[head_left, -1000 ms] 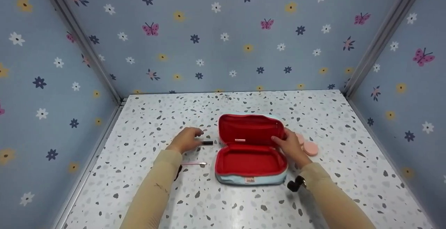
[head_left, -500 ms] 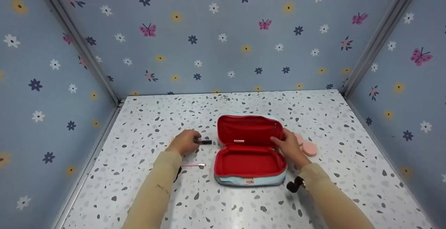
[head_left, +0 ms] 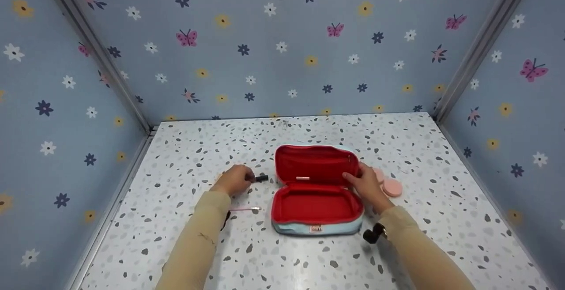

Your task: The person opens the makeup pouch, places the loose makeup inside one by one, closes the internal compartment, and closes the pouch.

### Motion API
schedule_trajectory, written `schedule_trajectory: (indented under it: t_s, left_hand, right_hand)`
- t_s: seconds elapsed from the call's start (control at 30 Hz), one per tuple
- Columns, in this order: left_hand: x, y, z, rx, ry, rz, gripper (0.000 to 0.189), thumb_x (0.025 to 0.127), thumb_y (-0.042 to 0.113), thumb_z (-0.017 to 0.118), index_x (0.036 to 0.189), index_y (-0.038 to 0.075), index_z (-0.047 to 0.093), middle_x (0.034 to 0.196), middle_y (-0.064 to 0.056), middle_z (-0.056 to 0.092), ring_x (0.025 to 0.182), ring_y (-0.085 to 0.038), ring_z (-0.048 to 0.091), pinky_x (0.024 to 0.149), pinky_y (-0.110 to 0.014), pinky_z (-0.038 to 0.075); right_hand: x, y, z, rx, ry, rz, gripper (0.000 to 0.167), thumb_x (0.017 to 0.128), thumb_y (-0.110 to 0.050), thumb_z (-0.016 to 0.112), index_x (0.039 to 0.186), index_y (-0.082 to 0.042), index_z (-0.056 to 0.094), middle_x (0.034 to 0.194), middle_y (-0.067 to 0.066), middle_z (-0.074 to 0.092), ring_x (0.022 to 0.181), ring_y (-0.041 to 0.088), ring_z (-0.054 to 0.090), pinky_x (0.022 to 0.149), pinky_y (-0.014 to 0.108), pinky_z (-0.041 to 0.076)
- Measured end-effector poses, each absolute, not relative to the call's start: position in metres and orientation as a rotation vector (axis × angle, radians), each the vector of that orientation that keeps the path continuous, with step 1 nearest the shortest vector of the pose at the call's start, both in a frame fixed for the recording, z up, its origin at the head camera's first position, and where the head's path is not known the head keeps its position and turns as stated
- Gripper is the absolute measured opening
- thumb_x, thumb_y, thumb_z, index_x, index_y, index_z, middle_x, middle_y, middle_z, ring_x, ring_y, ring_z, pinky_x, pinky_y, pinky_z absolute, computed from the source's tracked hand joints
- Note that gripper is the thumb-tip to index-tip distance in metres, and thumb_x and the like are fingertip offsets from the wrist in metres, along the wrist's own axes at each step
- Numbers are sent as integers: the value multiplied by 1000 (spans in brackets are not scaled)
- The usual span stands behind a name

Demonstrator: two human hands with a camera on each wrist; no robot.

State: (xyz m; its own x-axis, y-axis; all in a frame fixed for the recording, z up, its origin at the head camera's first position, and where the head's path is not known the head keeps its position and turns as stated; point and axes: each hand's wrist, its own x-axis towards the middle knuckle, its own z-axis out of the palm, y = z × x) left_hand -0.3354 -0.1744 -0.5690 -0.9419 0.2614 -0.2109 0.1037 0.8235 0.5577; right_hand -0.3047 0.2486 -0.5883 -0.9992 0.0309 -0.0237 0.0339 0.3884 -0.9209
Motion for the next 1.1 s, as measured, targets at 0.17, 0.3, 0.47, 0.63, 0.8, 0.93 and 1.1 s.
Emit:
schedule_trajectory:
  t_s: [0.17, 0.3, 0.47, 0.63, 0.8, 0.93, 1.1]
  left_hand:
    - [-334, -177, -566, 343, 2750, 808, 19, 99, 2, 68, 113, 5, 80, 112, -12, 78, 107, -28, 72, 105, -51, 58]
    - [-336, -178, -562, 337, 2780, 797, 18, 101, 6, 69, 116, 4, 80, 116, -14, 77, 112, -31, 72, 108, -51, 57]
    - [-335, -177, -552, 312, 2819, 817, 19, 103, 7, 69, 119, 3, 78, 117, -15, 76, 114, -33, 71, 109, -53, 55]
    - [-332, -174, -541, 340, 2832, 873, 20, 104, 6, 68, 122, 2, 77, 117, -15, 77, 113, -33, 72, 108, -52, 57]
    - [-330, -173, -531, 393, 2835, 908, 22, 104, 6, 67, 124, 2, 77, 120, -17, 76, 114, -34, 72, 108, -52, 57]
    - [-327, -172, -523, 439, 2858, 910, 22, 105, 5, 68, 124, 1, 77, 121, -18, 75, 115, -35, 72, 108, -52, 57]
    - [-326, -169, -517, 517, 2890, 909, 19, 105, 6, 68, 119, 1, 78, 116, -17, 76, 111, -34, 72, 104, -52, 58]
  right_hand:
    - [-304, 249, -588, 69, 2644, -1708, 31, 105, -12, 72, 131, 1, 66, 118, 20, 76, 100, 18, 69, 85, 20, 57]
    - [-304, 250, -588, 67, 2643, -1708, 32, 104, -14, 73, 132, 2, 67, 119, 21, 77, 101, 18, 69, 85, 20, 56]
    - [-304, 249, -588, 79, 2631, -1706, 32, 105, -15, 72, 132, 1, 66, 120, 20, 77, 102, 17, 69, 85, 21, 56]
    - [-304, 248, -586, 89, 2614, -1710, 30, 106, -14, 71, 131, 1, 66, 118, 18, 76, 100, 17, 68, 85, 21, 57]
    - [-303, 248, -585, 80, 2591, -1740, 31, 106, -14, 72, 132, 1, 66, 117, 18, 76, 99, 16, 69, 85, 22, 58]
    - [-304, 249, -585, 81, 2584, -1740, 29, 106, -13, 71, 131, 0, 66, 116, 18, 76, 99, 18, 70, 85, 22, 59]
    - [-304, 248, -586, 72, 2626, -1697, 30, 106, -14, 72, 132, 0, 67, 117, 18, 77, 99, 15, 69, 85, 21, 57]
